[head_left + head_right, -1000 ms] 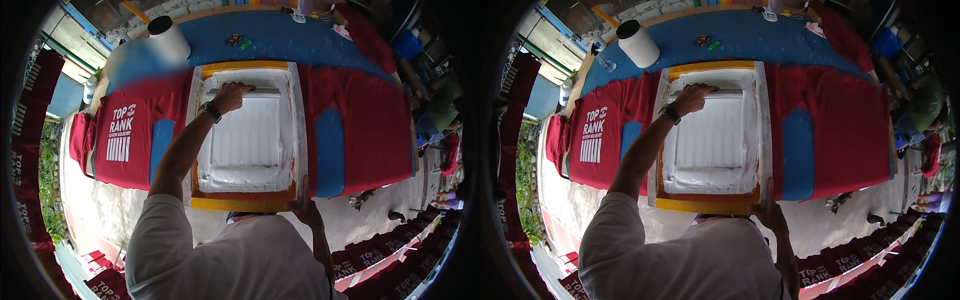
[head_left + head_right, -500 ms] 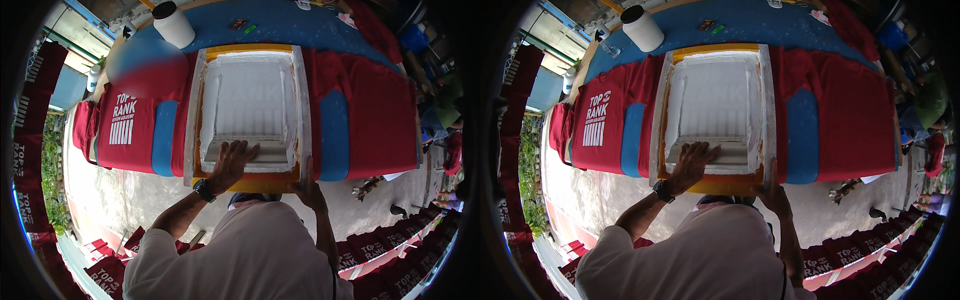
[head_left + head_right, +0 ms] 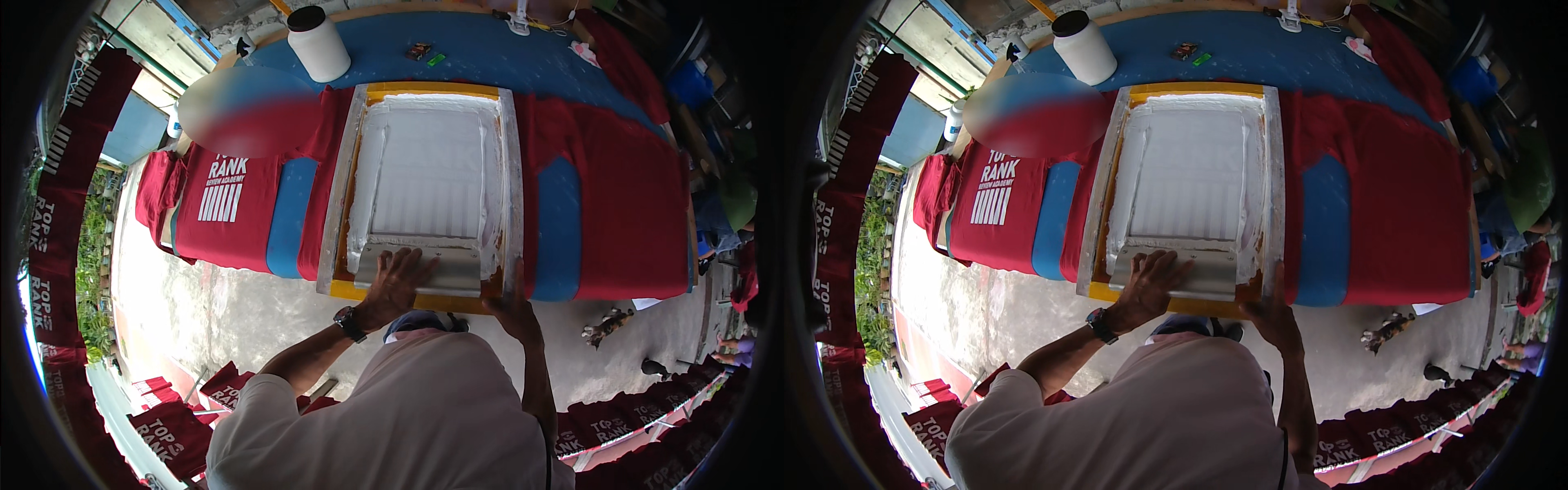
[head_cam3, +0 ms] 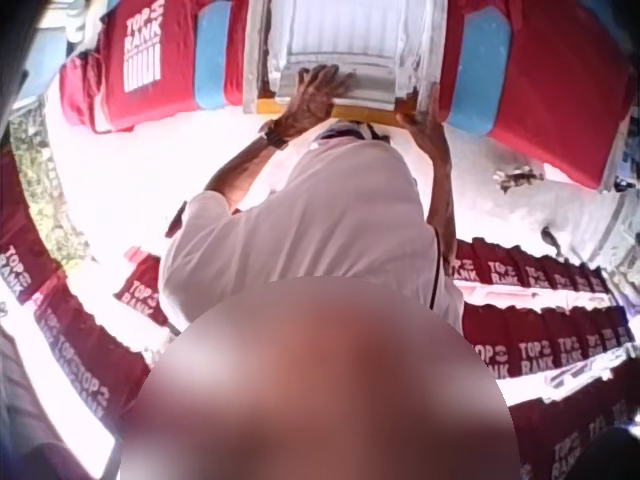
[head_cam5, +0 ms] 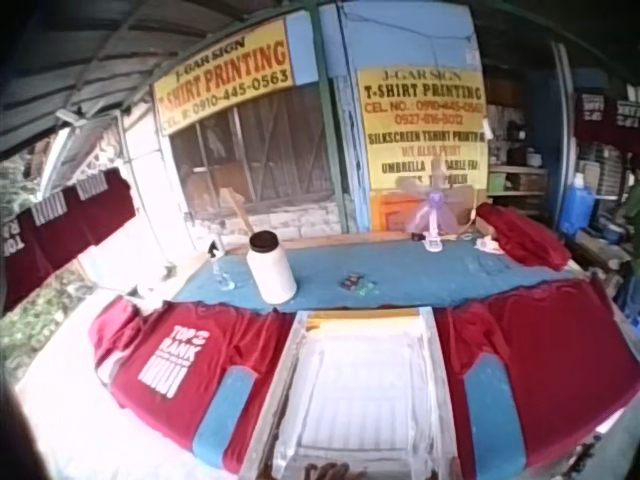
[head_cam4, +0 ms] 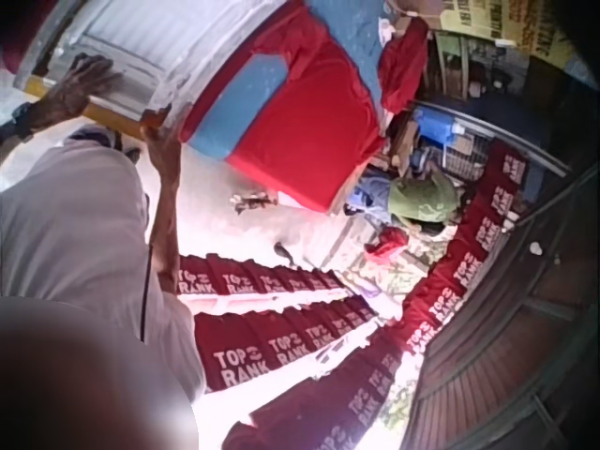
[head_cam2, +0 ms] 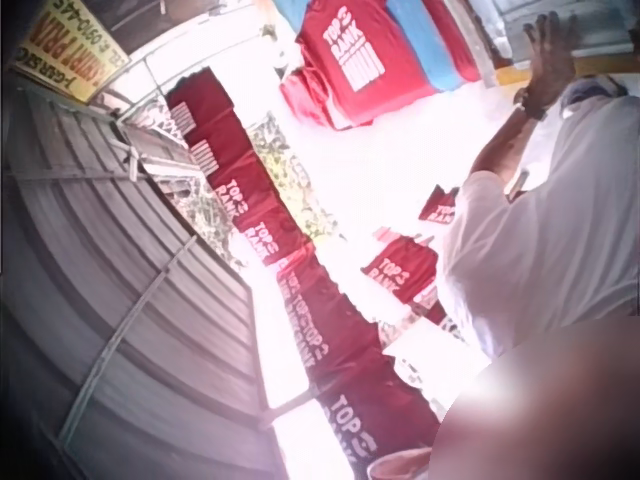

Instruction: The person performs screen printing on red t-shirts. They place a screen frame over a shirt, use a squeegee to apply white ink, lift the frame to reveal the design, and hang the finished shirt on a drying rack. The process is repeated for multiple shirts.

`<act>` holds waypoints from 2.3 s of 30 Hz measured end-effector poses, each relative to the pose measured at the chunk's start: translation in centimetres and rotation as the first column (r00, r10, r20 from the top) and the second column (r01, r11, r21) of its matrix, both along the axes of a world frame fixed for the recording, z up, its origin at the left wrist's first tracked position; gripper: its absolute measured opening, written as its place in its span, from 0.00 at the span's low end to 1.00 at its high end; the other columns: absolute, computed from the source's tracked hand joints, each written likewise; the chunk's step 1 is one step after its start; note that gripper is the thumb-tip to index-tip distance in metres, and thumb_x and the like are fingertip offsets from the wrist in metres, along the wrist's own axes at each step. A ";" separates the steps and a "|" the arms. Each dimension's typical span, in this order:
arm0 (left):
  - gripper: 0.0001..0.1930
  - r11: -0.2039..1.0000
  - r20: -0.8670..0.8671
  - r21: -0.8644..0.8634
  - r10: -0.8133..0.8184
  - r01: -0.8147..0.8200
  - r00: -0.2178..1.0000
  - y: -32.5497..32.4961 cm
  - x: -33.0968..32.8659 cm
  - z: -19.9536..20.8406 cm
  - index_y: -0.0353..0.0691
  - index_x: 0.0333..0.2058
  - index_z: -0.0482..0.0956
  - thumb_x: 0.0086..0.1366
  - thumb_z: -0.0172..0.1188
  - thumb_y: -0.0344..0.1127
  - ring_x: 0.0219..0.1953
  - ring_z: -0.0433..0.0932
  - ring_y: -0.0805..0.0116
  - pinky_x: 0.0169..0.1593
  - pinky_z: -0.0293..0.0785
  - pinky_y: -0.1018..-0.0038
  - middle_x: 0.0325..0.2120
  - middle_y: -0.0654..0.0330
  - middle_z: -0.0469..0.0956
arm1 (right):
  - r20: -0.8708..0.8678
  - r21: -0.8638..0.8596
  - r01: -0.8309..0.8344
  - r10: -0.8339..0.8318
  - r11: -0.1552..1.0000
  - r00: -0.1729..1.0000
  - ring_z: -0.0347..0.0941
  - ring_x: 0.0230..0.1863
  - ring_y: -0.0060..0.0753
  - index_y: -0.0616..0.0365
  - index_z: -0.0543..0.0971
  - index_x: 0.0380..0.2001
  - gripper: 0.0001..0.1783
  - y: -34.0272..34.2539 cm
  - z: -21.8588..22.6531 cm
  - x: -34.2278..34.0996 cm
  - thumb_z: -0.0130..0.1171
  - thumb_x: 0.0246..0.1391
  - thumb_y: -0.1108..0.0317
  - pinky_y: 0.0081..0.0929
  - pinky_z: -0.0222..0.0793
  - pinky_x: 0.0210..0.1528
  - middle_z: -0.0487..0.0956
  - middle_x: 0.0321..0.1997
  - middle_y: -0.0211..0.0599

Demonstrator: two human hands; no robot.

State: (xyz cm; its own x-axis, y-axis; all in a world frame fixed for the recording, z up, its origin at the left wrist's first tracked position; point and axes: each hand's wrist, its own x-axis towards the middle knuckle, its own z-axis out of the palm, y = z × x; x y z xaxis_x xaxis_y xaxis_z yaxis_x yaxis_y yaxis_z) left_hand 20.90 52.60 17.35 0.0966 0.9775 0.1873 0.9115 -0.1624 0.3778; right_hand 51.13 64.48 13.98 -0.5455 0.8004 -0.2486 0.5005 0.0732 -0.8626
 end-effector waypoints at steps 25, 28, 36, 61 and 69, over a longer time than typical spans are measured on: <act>0.37 1.000 -0.099 0.012 -0.027 0.028 0.995 -0.1 -0.6 0.0 0.44 0.72 0.73 0.60 0.63 0.30 0.67 0.69 0.45 0.65 0.64 0.42 0.63 0.41 0.70 | -0.021 -0.063 -0.053 0.052 0.997 0.998 0.62 0.80 0.59 0.53 0.25 0.83 0.69 0.3 -0.9 0.4 0.70 0.62 0.63 0.46 0.63 0.78 0.58 0.82 0.64; 0.36 1.000 -0.057 -0.026 -0.010 0.009 0.998 1.6 -1.9 1.8 0.47 0.68 0.78 0.58 0.60 0.22 0.60 0.79 0.52 0.62 0.72 0.56 0.57 0.47 0.80 | 0.014 -0.088 -0.028 0.030 0.996 0.999 0.62 0.80 0.61 0.50 0.25 0.83 0.69 0.1 -0.2 0.3 0.71 0.62 0.63 0.47 0.63 0.78 0.58 0.83 0.64; 0.31 0.989 -0.033 0.137 -0.059 0.063 0.998 11.6 -8.9 4.4 0.46 0.62 0.82 0.59 0.58 0.19 0.49 0.88 0.53 0.58 0.79 0.55 0.50 0.53 0.88 | -0.012 -0.067 -0.011 0.011 0.998 1.000 0.71 0.74 0.64 0.47 0.26 0.83 0.69 -0.1 -0.2 0.5 0.72 0.62 0.58 0.50 0.66 0.76 0.71 0.75 0.64; 0.28 0.990 -0.164 0.136 -0.017 0.040 0.986 20.9 -13.5 -1.1 0.47 0.61 0.81 0.61 0.62 0.22 0.39 0.86 0.51 0.46 0.82 0.50 0.41 0.54 0.86 | -0.017 -0.066 0.003 -0.004 0.998 1.000 0.82 0.63 0.61 0.50 0.30 0.84 0.70 0.0 -0.8 0.6 0.75 0.61 0.56 0.48 0.79 0.65 0.81 0.66 0.59; 0.31 0.997 -0.095 0.076 0.021 -0.014 0.995 5.1 -2.6 0.9 0.43 0.66 0.76 0.63 0.57 0.22 0.52 0.77 0.54 0.55 0.69 0.56 0.51 0.51 0.76 | -0.031 -0.019 -0.011 0.010 1.000 0.999 0.84 0.60 0.59 0.48 0.29 0.84 0.66 -0.1 -0.2 0.3 0.71 0.62 0.63 0.48 0.79 0.65 0.82 0.64 0.56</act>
State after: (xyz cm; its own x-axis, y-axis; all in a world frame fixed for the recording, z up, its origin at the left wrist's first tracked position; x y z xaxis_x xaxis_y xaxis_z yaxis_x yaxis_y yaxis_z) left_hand 18.31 57.73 18.24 0.1007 0.9628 0.2509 0.9459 -0.1708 0.2757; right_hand 51.40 64.35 13.82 -0.5613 0.7898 -0.2473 0.4733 0.0612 -0.8788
